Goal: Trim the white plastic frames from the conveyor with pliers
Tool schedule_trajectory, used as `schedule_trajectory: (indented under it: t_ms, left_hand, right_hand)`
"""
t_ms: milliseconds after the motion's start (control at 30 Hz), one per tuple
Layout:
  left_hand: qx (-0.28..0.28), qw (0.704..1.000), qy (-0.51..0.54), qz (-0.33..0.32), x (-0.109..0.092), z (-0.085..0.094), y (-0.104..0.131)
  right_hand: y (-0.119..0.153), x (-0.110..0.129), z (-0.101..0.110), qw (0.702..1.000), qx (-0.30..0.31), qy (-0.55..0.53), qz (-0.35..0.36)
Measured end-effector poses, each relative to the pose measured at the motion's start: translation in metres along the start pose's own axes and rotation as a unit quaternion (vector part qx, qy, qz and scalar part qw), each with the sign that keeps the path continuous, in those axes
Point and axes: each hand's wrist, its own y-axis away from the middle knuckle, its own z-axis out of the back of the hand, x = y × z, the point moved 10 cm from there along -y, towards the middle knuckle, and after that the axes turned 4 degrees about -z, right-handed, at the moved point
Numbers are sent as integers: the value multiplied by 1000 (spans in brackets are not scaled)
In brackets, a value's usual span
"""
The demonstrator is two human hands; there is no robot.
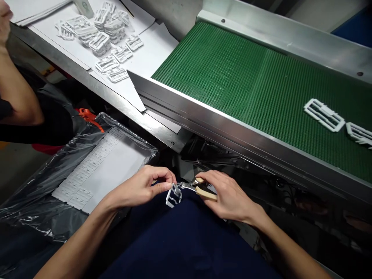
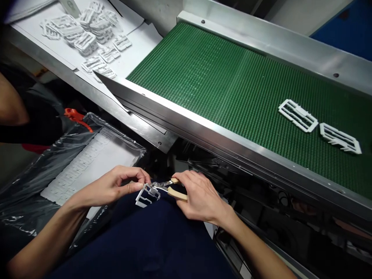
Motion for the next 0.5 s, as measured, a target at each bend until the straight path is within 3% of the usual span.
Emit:
schedule_trajectory:
  t_ms: [167,500]
  left_hand:
    - [33,999,-38,19,-1,-2,-5]
    - [41,998,-55,7,-8,-9,-11]
  right_hand:
    - [0,18,14,982,42,182,-12]
    - [2,27,17,968,74,240,-17]
